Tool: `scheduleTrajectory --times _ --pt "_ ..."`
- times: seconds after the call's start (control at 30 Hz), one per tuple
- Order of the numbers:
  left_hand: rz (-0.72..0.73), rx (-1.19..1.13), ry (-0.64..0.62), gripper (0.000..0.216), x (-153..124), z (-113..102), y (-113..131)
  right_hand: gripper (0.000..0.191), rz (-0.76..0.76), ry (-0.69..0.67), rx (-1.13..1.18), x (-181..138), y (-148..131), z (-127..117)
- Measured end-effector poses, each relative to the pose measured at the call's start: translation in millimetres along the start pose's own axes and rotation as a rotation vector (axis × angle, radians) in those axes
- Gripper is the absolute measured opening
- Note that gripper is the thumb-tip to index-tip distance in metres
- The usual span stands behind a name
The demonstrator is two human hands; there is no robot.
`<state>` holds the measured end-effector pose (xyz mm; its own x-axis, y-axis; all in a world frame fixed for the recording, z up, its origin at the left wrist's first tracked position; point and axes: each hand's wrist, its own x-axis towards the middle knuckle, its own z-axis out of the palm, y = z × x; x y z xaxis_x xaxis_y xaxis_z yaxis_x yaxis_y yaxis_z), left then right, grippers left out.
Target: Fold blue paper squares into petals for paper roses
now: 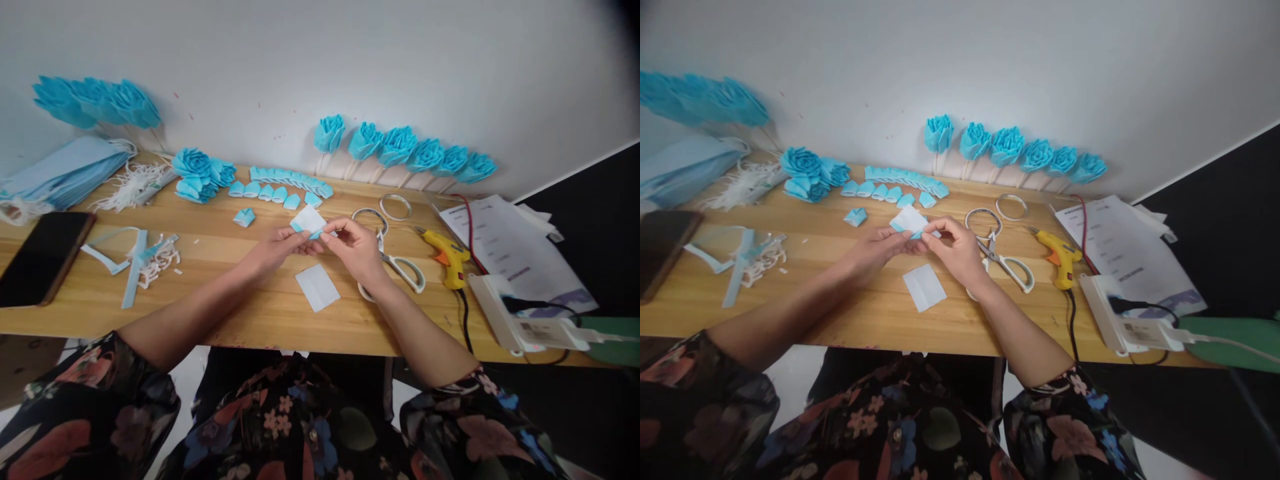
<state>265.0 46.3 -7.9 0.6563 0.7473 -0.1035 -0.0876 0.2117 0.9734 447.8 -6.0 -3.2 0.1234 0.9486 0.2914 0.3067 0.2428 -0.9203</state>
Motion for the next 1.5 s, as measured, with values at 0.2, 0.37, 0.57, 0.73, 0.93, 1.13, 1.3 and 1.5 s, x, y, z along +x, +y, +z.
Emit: scheduleTrajectory --times 0.2,0.37,0.57,0.73,0.93,1.13,1.3,1.5 --pt "0.017 0.092 -0.006 0.04 -1 -1 0 0.015 0.01 0.025 0.071 1 -1 1" --pt "0.016 0.122 0.032 0.033 1 -1 4 0.03 0.04 0.009 0.148 2 -2 1" --pt "0.055 0.078 0.142 0.027 0 1 7 0.051 0.114 -0.086 0.236 2 1 1" --pt "0.102 0.002 0.157 0.023 0 1 6 0.059 0.207 -0.204 0.343 2 1 2" --pt "0.076 0.09 0.125 0.022 0 0 7 0.051 0.228 -0.226 0.374 1 -3 0" --pt "0.088 0.051 0.129 0.026 -2 1 4 0.046 0.209 -0.164 0.291 0 0 2" --pt "0.051 -0.024 0.072 0.032 -2 1 1 0.046 0.21 -0.157 0.33 0 2 3" --pt "0.039 0.178 0.129 0.031 -5 2 11 0.038 0.218 -0.159 0.352 1 -2 2"
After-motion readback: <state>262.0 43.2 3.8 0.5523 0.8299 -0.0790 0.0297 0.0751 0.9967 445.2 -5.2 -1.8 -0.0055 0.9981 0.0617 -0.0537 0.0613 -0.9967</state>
